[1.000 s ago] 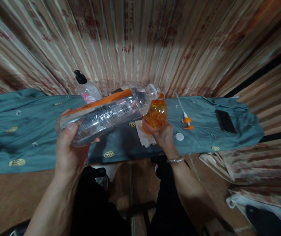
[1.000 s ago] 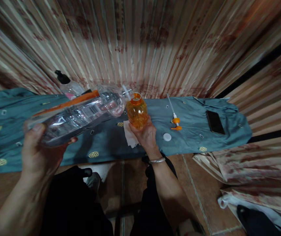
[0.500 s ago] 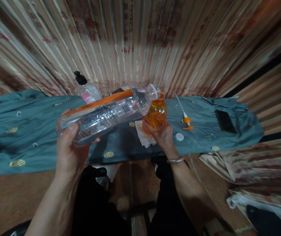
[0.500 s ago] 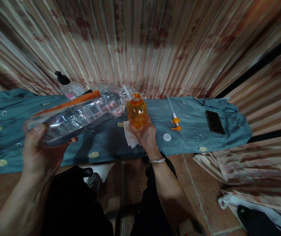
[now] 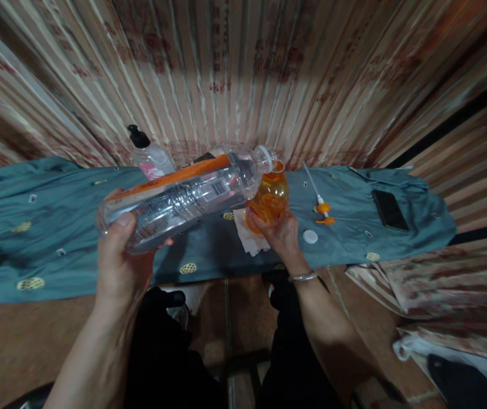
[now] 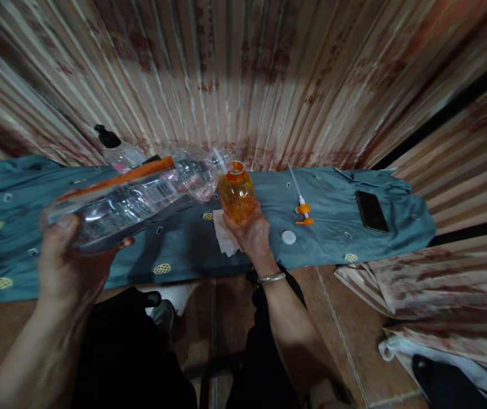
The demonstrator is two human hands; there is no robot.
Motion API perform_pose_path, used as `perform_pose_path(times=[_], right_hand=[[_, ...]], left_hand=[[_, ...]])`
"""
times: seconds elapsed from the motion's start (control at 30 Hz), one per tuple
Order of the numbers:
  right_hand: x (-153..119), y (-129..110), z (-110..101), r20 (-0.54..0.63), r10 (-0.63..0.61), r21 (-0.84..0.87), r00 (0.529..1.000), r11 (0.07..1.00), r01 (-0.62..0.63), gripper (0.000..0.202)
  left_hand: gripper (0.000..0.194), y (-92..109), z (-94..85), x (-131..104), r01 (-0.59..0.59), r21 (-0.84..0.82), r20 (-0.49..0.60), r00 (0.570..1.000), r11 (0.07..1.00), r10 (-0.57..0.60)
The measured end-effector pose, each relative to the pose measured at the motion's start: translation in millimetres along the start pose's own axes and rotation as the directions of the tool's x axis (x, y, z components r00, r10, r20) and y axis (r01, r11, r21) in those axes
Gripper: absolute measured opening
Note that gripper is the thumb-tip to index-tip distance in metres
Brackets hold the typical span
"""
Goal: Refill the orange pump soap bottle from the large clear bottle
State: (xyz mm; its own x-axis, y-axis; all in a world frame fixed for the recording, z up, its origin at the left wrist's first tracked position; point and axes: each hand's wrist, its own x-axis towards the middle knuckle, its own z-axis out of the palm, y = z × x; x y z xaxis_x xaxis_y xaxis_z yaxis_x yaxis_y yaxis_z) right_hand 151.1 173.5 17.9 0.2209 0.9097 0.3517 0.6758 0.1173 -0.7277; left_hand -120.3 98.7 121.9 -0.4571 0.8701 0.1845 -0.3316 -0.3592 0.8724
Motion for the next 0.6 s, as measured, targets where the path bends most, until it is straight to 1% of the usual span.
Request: perform_pose_path(times=[0.13,0.23,0.37,0.53,0.6], right_hand=[[0.9,-0.9,-1.6,0.007,0.002,-0.003,1.0,1.0,-0.002,0.065],[1.5,-1.0,-2.8,0.009,-0.001,0.0,1.0,1.0,0.001,0.067],[1.9,-1.0,-2.8,0.011,0.003,-0.013,1.0,1.0,-0.003,0.066],[2.5,1.6,-1.4,0.027,-0.008,-0.035,1.0,0.999,0.009,0.066],[2.6,2.2,-1.1,0.02,-0.019,-0.023,1.0,1.0,0.019,0.065]], left_hand=[[0.059,1.2,3.3,-1.5,0.01,-0.005,-0.008,1.0,1.0,-0.01],[0.058,1.2,5.6,-2.7,0.011,-0.027,-0.027,1.0,1.0,-0.012],[0.054,0.4,4.4,-2.6,0.005,-0.015,0.002,1.0,1.0,-0.005],[0.062,-0.8,4.9,-1.5,0.004,-0.003,-0.015,1.0,1.0,-0.004],[0.066,-1.2,6.4,-0.8,-0.01,0.008,-0.004,1.0,1.0,0.011]])
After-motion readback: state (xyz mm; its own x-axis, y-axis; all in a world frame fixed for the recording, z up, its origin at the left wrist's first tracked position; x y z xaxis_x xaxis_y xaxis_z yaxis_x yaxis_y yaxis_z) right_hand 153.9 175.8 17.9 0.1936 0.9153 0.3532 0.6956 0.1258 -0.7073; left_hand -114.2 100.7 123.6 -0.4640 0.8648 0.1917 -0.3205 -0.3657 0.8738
